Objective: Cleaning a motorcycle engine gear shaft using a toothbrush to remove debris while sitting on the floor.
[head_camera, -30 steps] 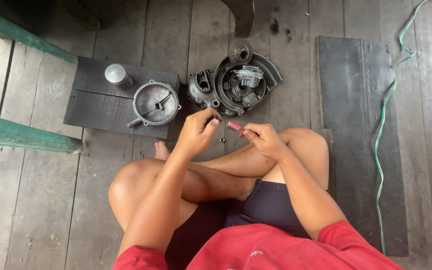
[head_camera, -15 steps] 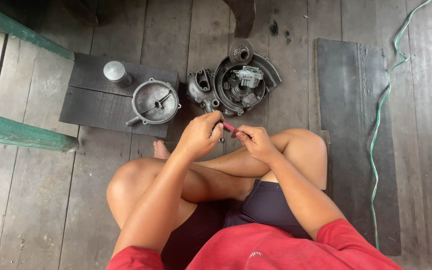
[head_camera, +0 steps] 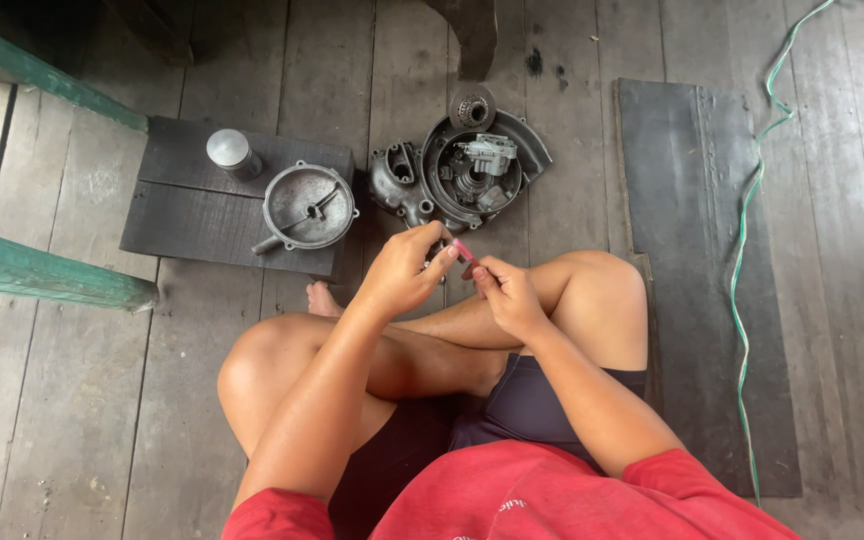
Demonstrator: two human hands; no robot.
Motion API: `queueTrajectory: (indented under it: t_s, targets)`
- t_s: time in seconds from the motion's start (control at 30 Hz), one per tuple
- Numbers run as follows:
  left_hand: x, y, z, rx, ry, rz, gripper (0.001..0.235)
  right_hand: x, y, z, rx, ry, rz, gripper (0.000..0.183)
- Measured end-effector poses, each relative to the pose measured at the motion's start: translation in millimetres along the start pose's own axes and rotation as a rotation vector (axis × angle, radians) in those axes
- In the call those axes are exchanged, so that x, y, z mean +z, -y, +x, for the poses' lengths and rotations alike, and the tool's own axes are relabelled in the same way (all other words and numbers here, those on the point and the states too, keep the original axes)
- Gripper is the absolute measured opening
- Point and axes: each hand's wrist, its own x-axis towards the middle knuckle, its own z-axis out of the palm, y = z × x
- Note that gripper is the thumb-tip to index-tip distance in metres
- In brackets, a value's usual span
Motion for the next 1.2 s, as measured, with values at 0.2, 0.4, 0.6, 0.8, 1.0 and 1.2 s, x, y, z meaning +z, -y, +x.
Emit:
queueTrajectory:
  t_s: [0.2, 0.4, 0.6, 0.8, 1.0, 1.2]
  targets:
    - [4, -15, -1, 0.016, 0.009, -0.042, 0.026, -3, 2, -16, 0.014, -0.019, 0.029, 0.032]
    - [3, -13, 0, -0.022, 0.012, -0.011, 0.024, -14, 7, -10, -0.028, 0.005, -0.049, 0.029]
    - [7, 3, -4, -0.035, 0.141, 0.171, 0.027, -18, 9, -5, -0.064, 0.103, -0.091, 0.028]
    - [10, 4, -3, -0.054, 0.128, 0.232, 0.026, -15, 3, -4, -0.059, 0.101, -0.087, 0.027]
    - [11, 5, -2, -0.05, 0.094, 0.248, 0.024, -15, 3, -4, -0.084, 0.065, -0.079, 0.027]
    - [9, 7, -2, -0.063, 0.076, 0.218, 0.024, -14, -3, -3, -0.092, 0.053, -0.083, 0.027]
